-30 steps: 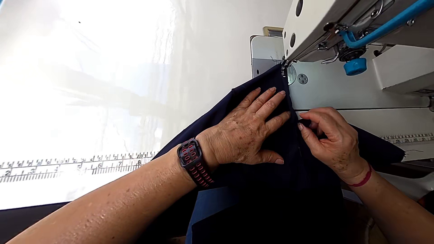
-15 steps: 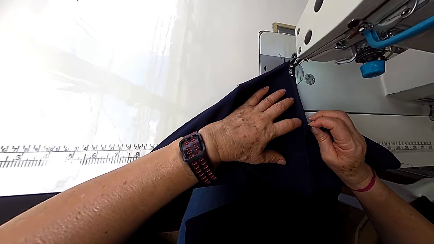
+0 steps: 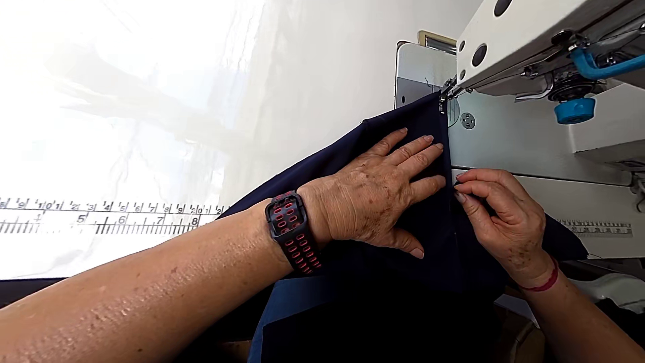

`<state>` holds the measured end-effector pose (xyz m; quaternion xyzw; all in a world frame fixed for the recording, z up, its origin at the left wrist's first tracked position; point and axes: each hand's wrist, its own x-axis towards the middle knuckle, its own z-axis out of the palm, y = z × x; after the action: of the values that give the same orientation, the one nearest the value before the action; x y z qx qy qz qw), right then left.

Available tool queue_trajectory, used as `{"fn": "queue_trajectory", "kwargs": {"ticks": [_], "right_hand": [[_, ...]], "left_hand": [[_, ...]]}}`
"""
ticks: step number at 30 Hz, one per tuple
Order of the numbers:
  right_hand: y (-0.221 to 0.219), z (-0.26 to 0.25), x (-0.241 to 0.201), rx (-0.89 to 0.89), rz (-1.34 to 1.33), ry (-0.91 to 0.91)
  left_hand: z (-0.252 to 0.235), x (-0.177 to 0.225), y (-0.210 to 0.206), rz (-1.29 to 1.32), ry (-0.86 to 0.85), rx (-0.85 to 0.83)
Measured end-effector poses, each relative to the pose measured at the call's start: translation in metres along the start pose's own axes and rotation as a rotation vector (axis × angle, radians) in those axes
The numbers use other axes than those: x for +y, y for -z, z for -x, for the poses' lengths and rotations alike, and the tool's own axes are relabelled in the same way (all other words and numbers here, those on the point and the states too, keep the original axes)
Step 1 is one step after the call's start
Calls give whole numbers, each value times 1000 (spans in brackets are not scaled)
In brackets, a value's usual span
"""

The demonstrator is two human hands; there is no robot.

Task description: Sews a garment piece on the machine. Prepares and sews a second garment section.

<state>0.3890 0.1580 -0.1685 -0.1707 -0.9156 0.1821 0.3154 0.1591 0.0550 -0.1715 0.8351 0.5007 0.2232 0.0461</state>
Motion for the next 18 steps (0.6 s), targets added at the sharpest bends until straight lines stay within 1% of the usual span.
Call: {"fn": "queue_trajectory", "kwargs": {"ticks": [5, 8, 11, 15, 18], "right_hand": [[0, 1, -1, 6, -16, -1], [0, -1, 0, -10, -7, -8], [0, -2, 1, -34, 7, 4], [-1, -2, -2, -48, 44, 43], [0, 0, -2, -30, 60, 39]], "left_hand": [[1, -2, 3, 35, -42, -39], [0, -4, 7, 123, -34, 23], [0, -4, 5, 125, -3, 87], [1, -2, 2, 60, -6, -29], [0, 0, 4, 20, -9, -38]]}}
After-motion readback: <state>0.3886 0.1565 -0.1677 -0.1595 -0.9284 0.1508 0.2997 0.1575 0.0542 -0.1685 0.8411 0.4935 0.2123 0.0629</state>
